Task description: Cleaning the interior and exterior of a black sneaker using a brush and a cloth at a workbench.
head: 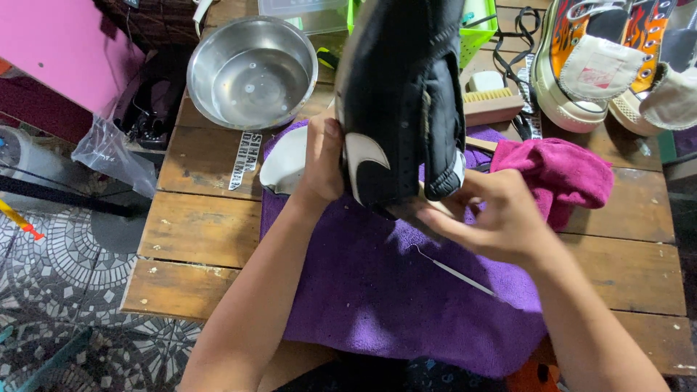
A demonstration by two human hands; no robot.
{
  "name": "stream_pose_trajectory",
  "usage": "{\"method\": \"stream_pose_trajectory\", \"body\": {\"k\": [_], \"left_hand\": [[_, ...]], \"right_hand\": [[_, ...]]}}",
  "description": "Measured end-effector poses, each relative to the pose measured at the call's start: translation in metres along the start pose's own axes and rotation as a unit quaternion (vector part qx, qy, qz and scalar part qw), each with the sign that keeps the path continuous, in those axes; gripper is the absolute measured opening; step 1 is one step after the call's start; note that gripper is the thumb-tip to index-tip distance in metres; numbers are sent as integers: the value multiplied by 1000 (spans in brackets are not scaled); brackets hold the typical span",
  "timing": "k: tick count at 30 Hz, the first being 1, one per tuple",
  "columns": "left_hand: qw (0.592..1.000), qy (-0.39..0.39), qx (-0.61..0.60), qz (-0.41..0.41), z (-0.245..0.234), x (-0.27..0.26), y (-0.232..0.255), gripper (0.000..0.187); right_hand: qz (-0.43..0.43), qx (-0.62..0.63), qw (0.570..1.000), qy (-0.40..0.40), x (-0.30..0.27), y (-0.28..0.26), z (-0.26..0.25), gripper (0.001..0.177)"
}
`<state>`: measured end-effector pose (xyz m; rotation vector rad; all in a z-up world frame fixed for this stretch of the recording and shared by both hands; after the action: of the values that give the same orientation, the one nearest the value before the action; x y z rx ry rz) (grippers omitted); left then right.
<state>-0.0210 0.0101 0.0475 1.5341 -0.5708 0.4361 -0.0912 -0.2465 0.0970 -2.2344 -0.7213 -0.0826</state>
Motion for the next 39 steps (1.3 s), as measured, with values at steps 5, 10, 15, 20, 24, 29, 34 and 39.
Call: {"method": "stream_pose_trajectory", "body": {"k": [5,10,15,20,24,29,34,39], "left_hand": [[999,-20,-24,37,4,0,-39,67],[999,-23,-19,38,3,-3,-46,70],[1000,-4,-14,22,6,4,-14,74],[999,2,1,40,3,5,-7,83],[999,1,17,35,1,5,-11,85],[1000,-16,-26,-2,12,0,-27,80],[1000,-11,-14,3,7,-4,-29,83],[998,-28,-25,-43,11,-11,-53,82]], "right_hand": [[-77,-153,981,87,4,7,30,52],[-17,64,998,21,5,1,31,46],[256,349,900,55,-3,23,57,13],[282,516,797,137,-10,46,67,16],[279,387,876,71,-19,69,82,17],[226,501,829,108,5,21,56,14],[205,605,762,105,0,39,74,17],[192,657,724,83,6,25,54,15]]}}
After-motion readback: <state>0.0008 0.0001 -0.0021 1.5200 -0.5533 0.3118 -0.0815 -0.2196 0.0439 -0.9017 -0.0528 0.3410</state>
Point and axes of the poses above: each hand's wrist, its own x-axis towards the middle knuckle, its own z-axis out of the palm, y = z × x, the point moved 1 cm from there along x, towards the middle knuckle
